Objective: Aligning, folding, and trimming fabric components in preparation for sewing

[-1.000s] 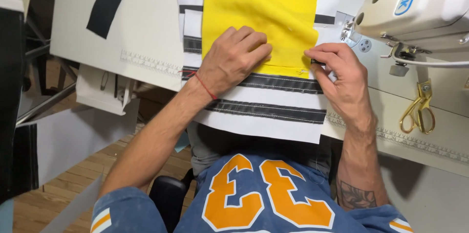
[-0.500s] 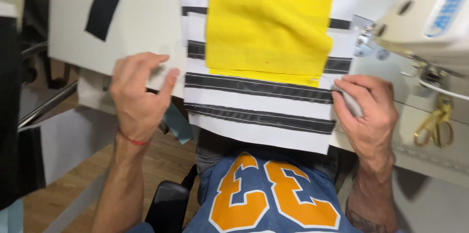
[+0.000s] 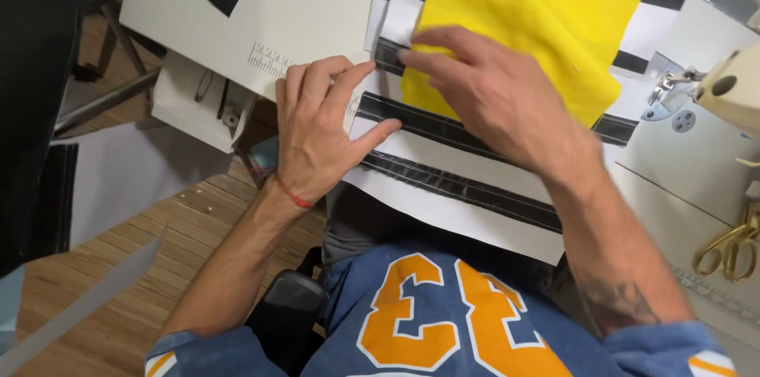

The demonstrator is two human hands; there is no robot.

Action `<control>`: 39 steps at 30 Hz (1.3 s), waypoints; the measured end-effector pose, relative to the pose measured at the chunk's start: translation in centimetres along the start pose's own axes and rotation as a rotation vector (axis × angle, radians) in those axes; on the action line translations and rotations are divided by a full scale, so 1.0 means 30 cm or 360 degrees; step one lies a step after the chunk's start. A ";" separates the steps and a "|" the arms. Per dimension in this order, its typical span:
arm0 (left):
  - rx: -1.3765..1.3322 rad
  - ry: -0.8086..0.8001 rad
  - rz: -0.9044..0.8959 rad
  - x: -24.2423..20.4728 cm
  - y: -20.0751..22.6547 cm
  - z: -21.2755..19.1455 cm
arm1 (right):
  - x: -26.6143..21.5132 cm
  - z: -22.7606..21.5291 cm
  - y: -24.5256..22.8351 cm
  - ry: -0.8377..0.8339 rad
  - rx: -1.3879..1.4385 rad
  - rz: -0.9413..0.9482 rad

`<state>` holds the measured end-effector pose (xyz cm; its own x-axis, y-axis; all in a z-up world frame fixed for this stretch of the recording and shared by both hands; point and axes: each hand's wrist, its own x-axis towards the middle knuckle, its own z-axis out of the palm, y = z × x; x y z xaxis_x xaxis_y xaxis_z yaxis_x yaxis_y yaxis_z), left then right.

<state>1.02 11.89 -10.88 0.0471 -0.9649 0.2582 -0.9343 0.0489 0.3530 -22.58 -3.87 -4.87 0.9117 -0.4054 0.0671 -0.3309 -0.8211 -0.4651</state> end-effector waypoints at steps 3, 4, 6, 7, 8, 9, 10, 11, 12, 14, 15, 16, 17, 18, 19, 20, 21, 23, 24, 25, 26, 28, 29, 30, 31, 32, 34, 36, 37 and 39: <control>-0.0048 0.0081 -0.0005 -0.016 -0.016 0.046 | 0.108 -0.003 0.057 -0.0285 0.0091 -0.0085; -0.0043 0.0102 -0.0033 -0.012 -0.007 0.042 | 0.110 -0.008 0.067 -0.0303 0.0081 -0.0114; -0.0189 0.0198 0.0019 -0.015 0.013 0.030 | 0.110 -0.012 0.083 -0.0307 0.0273 -0.0104; -0.0182 0.0209 -0.0019 -0.018 0.008 0.024 | 0.106 -0.004 0.089 -0.0335 0.0277 -0.0133; -0.0202 0.0206 -0.0001 -0.018 0.005 0.024 | 0.094 0.003 0.098 -0.0332 0.0263 -0.0101; -0.0222 0.0204 0.0017 -0.017 0.004 0.026 | 0.081 0.009 0.110 -0.0329 0.0250 -0.0070; -0.0232 0.0209 0.0004 -0.018 0.001 0.029 | 0.079 0.002 0.119 -0.0345 0.0245 -0.0072; -0.0248 0.0207 0.0009 -0.018 0.000 0.032 | 0.077 -0.005 0.128 -0.0352 0.0383 -0.0093; -0.0255 0.0207 0.0005 -0.023 -0.002 0.032 | 0.081 -0.011 0.137 -0.0363 0.0526 -0.0123; -0.0262 0.0208 -0.0004 -0.023 -0.003 0.034 | 0.057 -0.004 0.180 -0.0392 0.0500 -0.0124; -0.0267 0.0203 0.0011 -0.025 -0.001 0.032 | 0.044 -0.002 0.202 -0.0399 0.0472 -0.0114; -0.0267 0.0205 -0.0002 -0.032 0.000 0.043 | 0.041 0.005 0.205 -0.0409 0.0474 -0.0121; -0.0298 0.0192 -0.0007 -0.037 0.003 0.053 | 0.038 0.009 0.209 -0.0399 0.0473 -0.0114; -0.0323 0.0183 -0.0004 -0.036 0.002 0.062 | 0.039 0.011 0.215 -0.0379 0.0468 -0.0111; -0.0316 0.0190 -0.0008 -0.034 -0.004 0.068 | 0.043 0.010 0.222 -0.0380 0.0466 -0.0121; -0.0345 0.0153 -0.0033 -0.038 -0.002 0.075 | 0.036 0.010 0.225 -0.0356 0.0485 -0.0106; -0.0375 0.0115 -0.0057 -0.041 0.001 0.083 | 0.028 0.009 0.229 -0.0331 0.0505 -0.0090; -0.0353 0.0125 -0.0058 -0.046 -0.003 0.076 | 0.010 0.032 0.256 -0.0267 0.0634 -0.0114; -0.0333 0.0133 -0.0054 -0.046 -0.003 0.072 | 0.000 0.042 0.269 -0.0199 0.0762 -0.0134; -0.0330 0.0135 -0.0053 -0.054 -0.006 0.058 | -0.010 0.050 0.267 -0.0196 0.0761 -0.0137; -0.0269 0.0110 -0.0042 -0.060 -0.008 0.044 | -0.019 0.056 0.266 -0.0130 0.0973 -0.0014; -0.0205 0.0090 -0.0024 -0.068 -0.004 0.017 | -0.028 0.067 0.274 -0.0058 0.1181 0.0107; -0.0180 0.0074 -0.0004 -0.072 0.003 0.002 | -0.029 0.072 0.283 -0.0036 0.1235 0.0106; -0.0151 0.0054 0.0008 -0.083 0.012 -0.015 | -0.030 0.081 0.289 -0.0020 0.1296 0.0102; -0.0143 0.0055 0.0007 -0.088 0.023 -0.006 | -0.030 0.082 0.290 -0.0018 0.1299 0.0095; -0.0221 0.0042 -0.0025 -0.089 0.029 0.001 | -0.027 0.084 0.290 -0.0029 0.1298 0.0063; -0.0295 0.0032 -0.0048 -0.092 0.035 0.009 | -0.019 0.095 0.289 -0.0030 0.1293 0.0027; -0.0633 -0.0035 -0.0235 -0.093 0.039 0.012 | -0.011 0.114 0.286 0.0012 0.0851 -0.0118; -0.0631 -0.0033 -0.0224 -0.089 0.050 -0.001 | -0.005 0.104 0.258 0.0022 0.0846 -0.0118; -0.1018 -0.0126 -0.0406 -0.082 0.068 -0.030 | 0.015 0.087 0.203 0.0030 0.0640 -0.0113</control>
<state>-0.69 14.61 -9.99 0.1889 -0.9812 0.0388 -0.5042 -0.0631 0.8613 -23.55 -8.00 -9.96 0.9231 -0.3634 0.1260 -0.1419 -0.6261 -0.7667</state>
